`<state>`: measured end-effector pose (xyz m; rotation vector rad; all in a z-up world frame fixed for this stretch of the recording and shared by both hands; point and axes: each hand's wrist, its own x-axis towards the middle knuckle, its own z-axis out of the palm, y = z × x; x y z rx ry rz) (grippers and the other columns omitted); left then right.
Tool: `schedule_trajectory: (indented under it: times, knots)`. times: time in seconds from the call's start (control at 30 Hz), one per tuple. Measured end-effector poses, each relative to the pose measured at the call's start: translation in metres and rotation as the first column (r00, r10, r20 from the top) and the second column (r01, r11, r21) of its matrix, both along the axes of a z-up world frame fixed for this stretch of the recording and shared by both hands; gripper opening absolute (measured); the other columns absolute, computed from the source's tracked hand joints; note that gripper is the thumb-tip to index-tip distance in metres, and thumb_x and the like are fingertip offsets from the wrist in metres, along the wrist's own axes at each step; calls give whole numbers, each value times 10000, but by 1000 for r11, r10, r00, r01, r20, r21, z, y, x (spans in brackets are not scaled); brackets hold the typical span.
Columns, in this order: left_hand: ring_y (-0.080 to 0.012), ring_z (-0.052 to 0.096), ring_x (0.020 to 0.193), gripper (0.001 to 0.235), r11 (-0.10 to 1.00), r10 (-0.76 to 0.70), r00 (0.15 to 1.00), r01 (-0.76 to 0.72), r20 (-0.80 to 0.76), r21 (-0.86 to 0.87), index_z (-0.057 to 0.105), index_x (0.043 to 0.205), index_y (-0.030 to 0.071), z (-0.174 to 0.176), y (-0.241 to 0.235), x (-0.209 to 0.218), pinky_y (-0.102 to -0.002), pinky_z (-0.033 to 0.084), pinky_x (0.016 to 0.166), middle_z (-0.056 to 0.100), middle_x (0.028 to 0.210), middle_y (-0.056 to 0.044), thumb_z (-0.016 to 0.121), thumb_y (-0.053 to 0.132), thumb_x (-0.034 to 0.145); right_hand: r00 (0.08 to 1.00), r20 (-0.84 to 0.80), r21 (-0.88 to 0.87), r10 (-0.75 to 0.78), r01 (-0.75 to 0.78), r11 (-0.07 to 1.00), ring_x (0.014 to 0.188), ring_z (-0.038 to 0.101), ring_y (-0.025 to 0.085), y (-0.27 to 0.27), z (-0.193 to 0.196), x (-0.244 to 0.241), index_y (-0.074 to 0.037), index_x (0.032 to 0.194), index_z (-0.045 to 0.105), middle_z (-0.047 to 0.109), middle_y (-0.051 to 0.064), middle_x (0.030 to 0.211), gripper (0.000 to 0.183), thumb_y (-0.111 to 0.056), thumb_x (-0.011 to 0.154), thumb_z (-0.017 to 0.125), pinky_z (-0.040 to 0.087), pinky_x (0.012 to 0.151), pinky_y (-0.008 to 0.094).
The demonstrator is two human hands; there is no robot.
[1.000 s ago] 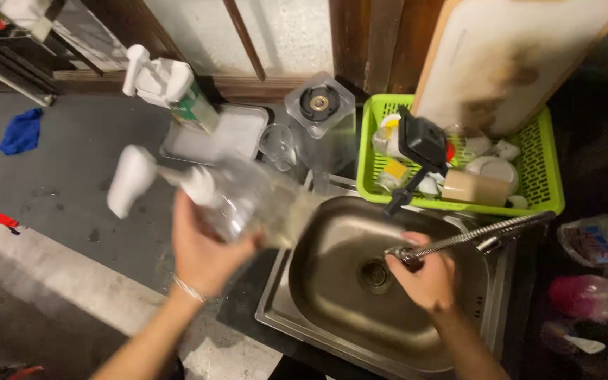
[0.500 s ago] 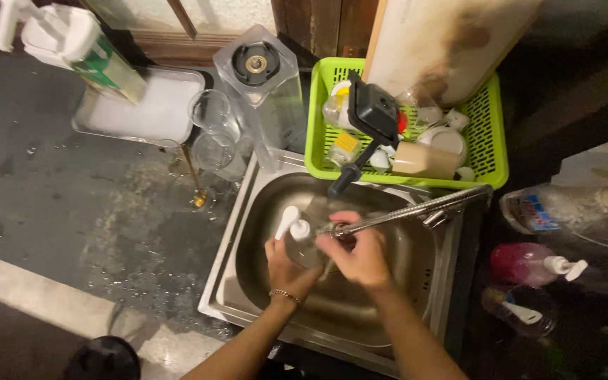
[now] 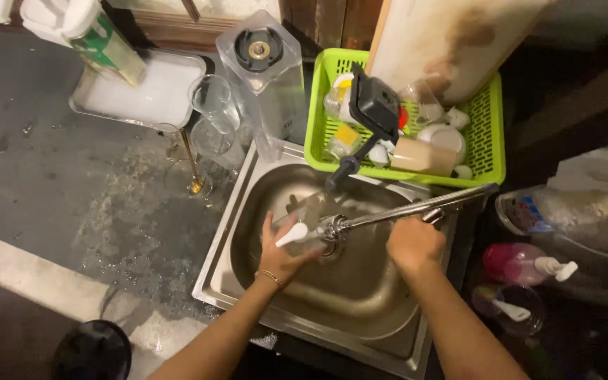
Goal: Cleaning the espresso machine drip tray and washing liquid dispensers at a sink.
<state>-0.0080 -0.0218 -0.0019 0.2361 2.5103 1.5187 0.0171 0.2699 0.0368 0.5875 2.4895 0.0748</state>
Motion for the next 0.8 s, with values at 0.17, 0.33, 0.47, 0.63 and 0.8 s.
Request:
schedule_trajectory:
  times: [0.17, 0.33, 0.47, 0.63, 0.8]
  knots:
    - [-301, 620, 1246, 627, 972, 209, 976, -214, 64, 99, 721, 1211, 158, -82, 25, -2, -360, 477, 1127, 431, 1501, -172, 913, 287, 629, 961, -266, -464, -75, -59, 884, 1018, 708, 310, -32, 44, -1, -82, 1213, 711, 727, 137, 1191, 451, -326, 835, 747, 564, 865, 428]
    - [-323, 558, 1343, 395, 983, -175, 978, 180, -116, 29, 749, 1114, 159, -83, 12, -39, -435, 333, 1243, 708, 1274, -135, 829, 208, 730, 815, -253, -966, -521, -188, 175, 815, 703, 155, -88, 28, 11, -58, 1363, 552, 705, 53, 1066, 606, -100, 798, 766, 576, 713, 301]
    - [-381, 466, 1323, 502, 958, -288, 955, 285, -72, -40, 720, 1086, 120, -5, 21, -28, -477, 320, 1162, 624, 1262, -191, 877, 182, 613, 771, -173, -981, -613, -193, 34, 842, 654, 105, -96, 28, 20, -23, 1394, 524, 685, 34, 1003, 532, -96, 909, 731, 548, 710, 260]
    - [-372, 548, 1184, 648, 995, 94, 992, -90, 80, -47, 690, 1207, 150, -24, 37, -3, -449, 459, 1028, 555, 1259, -189, 910, 304, 617, 752, -171, -984, -636, -169, 63, 775, 605, 80, -99, 42, 20, -67, 1403, 505, 640, -3, 942, 533, -154, 916, 703, 503, 631, 245]
    - [-377, 613, 1133, 523, 999, -40, 983, 43, -180, 13, 748, 1088, 91, -18, 14, -23, -434, 512, 967, 588, 1233, -189, 917, 217, 609, 734, -88, -996, -673, -61, 65, 692, 557, 81, -96, 21, 18, -79, 1274, 568, 587, -3, 851, 373, -282, 975, 662, 473, 584, 249]
